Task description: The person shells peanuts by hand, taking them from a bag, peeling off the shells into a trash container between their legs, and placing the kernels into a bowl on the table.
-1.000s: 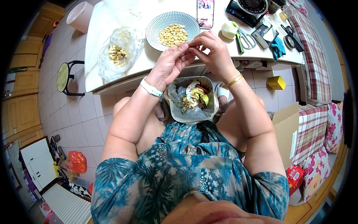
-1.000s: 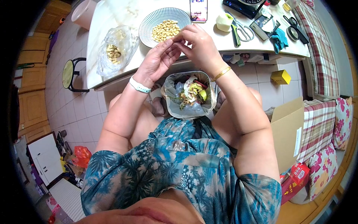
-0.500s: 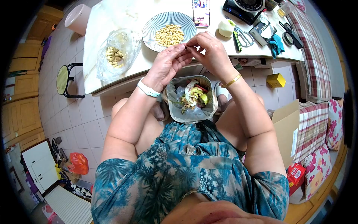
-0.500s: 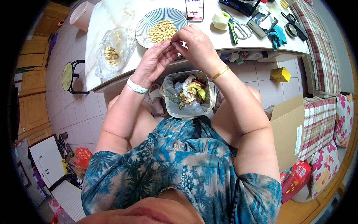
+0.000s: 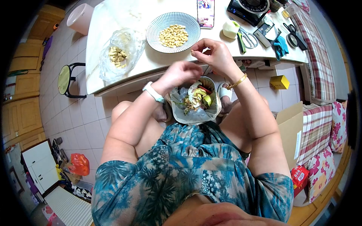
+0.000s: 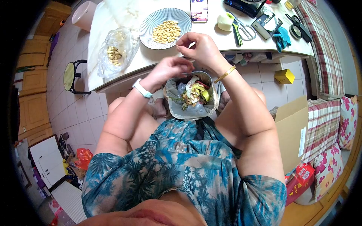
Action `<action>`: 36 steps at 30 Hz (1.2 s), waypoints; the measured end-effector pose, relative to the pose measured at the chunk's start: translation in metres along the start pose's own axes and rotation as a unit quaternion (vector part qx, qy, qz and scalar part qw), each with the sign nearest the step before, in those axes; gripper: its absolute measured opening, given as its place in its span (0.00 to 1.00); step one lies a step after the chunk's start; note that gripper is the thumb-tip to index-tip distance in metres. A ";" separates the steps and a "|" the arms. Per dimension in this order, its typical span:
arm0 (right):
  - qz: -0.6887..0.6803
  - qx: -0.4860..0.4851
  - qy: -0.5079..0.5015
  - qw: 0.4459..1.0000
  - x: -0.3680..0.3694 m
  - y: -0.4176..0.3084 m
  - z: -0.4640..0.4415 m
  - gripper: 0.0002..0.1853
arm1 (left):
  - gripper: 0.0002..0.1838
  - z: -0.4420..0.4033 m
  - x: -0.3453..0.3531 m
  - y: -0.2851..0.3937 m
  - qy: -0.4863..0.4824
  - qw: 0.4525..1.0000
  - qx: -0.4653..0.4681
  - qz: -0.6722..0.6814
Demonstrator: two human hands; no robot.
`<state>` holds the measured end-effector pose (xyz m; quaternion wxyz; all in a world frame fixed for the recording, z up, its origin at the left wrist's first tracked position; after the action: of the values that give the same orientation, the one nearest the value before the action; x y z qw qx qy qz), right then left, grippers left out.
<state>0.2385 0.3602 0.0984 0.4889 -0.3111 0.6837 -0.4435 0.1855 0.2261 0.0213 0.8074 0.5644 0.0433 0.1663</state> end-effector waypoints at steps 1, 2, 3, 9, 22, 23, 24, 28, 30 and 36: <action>0.012 -0.004 -0.021 1.000 0.003 0.001 0.001 0.08 | 0.15 -0.003 0.006 -0.012 -0.025 0.995 0.035 -0.095; 0.012 -0.004 -0.021 1.000 0.003 0.003 0.001 0.08 | 0.14 -0.006 0.012 -0.023 -0.051 0.978 0.069 -0.190; 0.027 0.005 -0.040 0.999 0.005 0.005 0.002 0.08 | 0.14 -0.008 0.016 -0.027 -0.051 0.978 0.069 -0.189; 0.098 0.028 -0.102 0.989 0.008 0.009 0.012 0.07 | 0.29 -0.008 0.016 -0.033 -0.053 0.932 -0.070 0.353; 0.320 -0.146 -0.086 0.932 0.034 0.006 0.029 0.05 | 0.22 -0.009 0.013 -0.037 0.017 0.931 -0.066 0.359; 0.325 -0.148 -0.085 0.930 0.034 0.007 0.029 0.05 | 0.22 -0.010 0.011 -0.039 0.017 0.931 -0.067 0.359; 0.324 -0.148 -0.085 0.930 0.034 0.006 0.029 0.05 | 0.22 -0.011 0.010 -0.041 0.013 0.929 -0.067 0.363; 0.316 -0.144 -0.108 0.931 0.036 0.008 0.030 0.06 | 0.22 -0.010 0.010 -0.039 -0.009 0.929 -0.062 0.364; 0.319 -0.140 -0.114 0.930 0.037 0.011 0.031 0.06 | 0.22 -0.009 0.011 -0.039 -0.008 0.927 -0.069 0.368; 0.329 -0.119 -0.126 0.928 0.038 0.008 0.030 0.07 | 0.22 -0.008 0.009 -0.038 -0.011 0.931 -0.066 0.360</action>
<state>0.2544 0.3213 0.0726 0.6490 -0.1776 0.7282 -0.1302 0.2001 0.2245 -0.0162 0.7289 0.4898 -0.1827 0.4421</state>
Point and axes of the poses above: each hand's wrist, its own z-axis away from the middle knuckle, its own x-axis out of the palm, y = z × x, the point moved 6 cm from there along -z, towards the middle knuckle, and after that the axes turned 1 degree about -y, right-handed, at the moved point
